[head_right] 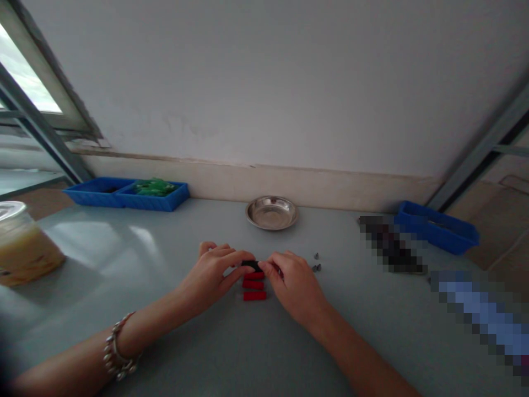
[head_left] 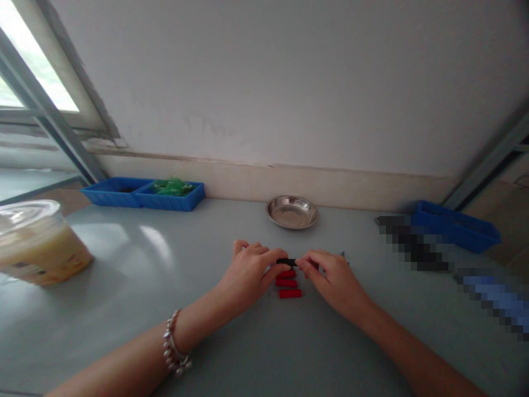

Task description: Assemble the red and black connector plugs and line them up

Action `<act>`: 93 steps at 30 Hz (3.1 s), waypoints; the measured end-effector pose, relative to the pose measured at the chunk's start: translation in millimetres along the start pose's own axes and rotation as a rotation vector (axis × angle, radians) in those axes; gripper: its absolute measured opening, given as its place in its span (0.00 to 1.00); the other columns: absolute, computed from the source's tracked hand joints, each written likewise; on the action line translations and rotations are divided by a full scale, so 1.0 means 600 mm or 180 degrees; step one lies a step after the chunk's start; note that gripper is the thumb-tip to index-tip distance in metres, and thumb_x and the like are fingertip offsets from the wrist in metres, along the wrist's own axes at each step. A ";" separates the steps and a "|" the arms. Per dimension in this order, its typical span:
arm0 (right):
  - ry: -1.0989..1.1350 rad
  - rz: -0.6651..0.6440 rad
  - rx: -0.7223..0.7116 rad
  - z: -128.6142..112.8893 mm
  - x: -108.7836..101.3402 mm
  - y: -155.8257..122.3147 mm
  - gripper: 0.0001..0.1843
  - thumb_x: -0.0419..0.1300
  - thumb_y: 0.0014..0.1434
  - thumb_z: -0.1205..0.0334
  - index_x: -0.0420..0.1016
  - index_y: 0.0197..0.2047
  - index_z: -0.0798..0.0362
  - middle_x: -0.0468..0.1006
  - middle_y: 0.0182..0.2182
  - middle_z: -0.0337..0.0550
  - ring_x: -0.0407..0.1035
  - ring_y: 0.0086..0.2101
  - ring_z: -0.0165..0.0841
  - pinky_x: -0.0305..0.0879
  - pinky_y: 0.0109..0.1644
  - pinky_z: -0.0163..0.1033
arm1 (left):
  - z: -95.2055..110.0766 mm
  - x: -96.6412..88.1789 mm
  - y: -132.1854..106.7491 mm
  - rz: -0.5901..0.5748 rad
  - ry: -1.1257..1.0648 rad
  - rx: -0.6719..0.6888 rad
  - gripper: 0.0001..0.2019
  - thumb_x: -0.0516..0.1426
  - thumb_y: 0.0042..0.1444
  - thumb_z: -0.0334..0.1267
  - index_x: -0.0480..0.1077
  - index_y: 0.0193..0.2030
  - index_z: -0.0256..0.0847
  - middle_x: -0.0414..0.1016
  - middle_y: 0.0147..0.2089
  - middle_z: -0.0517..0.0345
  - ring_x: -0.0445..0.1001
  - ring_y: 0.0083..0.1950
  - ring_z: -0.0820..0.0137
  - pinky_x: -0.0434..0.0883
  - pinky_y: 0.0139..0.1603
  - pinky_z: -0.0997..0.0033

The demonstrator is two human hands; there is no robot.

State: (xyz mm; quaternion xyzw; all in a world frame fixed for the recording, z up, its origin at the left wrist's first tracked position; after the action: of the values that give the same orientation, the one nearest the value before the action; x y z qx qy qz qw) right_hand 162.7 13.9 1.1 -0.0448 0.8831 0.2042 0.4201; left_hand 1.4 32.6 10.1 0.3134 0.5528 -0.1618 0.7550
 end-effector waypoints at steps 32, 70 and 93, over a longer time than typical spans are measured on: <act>-0.0180 0.0162 0.0057 0.008 -0.004 -0.003 0.19 0.44 0.60 0.56 0.64 0.23 0.54 0.69 0.20 0.39 0.63 0.24 0.28 0.54 0.29 0.33 | 0.003 0.005 -0.001 -0.0060 -0.0094 0.0112 0.09 0.47 0.58 0.34 0.66 0.41 0.40 0.72 0.30 0.58 0.69 0.32 0.69 0.57 0.38 0.66; 0.0165 0.0043 0.0316 0.003 -0.006 -0.006 0.19 0.43 0.60 0.53 0.61 0.22 0.53 0.67 0.18 0.37 0.61 0.22 0.27 0.53 0.27 0.32 | 0.007 0.001 -0.002 0.0108 0.0074 0.0027 0.11 0.44 0.60 0.34 0.66 0.41 0.39 0.74 0.33 0.56 0.70 0.34 0.67 0.55 0.38 0.66; 0.0868 0.0382 0.0149 0.010 -0.011 -0.005 0.04 0.53 0.53 0.62 0.66 0.30 0.53 0.73 0.23 0.38 0.67 0.25 0.27 0.59 0.29 0.32 | 0.002 0.001 0.000 0.0179 0.0075 -0.0079 0.11 0.44 0.60 0.35 0.66 0.42 0.40 0.74 0.35 0.57 0.70 0.36 0.68 0.53 0.38 0.66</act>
State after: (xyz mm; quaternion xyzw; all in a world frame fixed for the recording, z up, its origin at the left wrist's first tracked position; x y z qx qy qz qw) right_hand 171.9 13.0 1.9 -0.0094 0.9376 0.2004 0.2842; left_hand 2.4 32.2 10.0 0.3213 0.5546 -0.1300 0.7565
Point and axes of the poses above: each hand's wrist, its own y-axis towards the middle knuckle, its own x-axis out of the palm, z = x × y, the point moved 2 cm from there along y, towards the middle knuckle
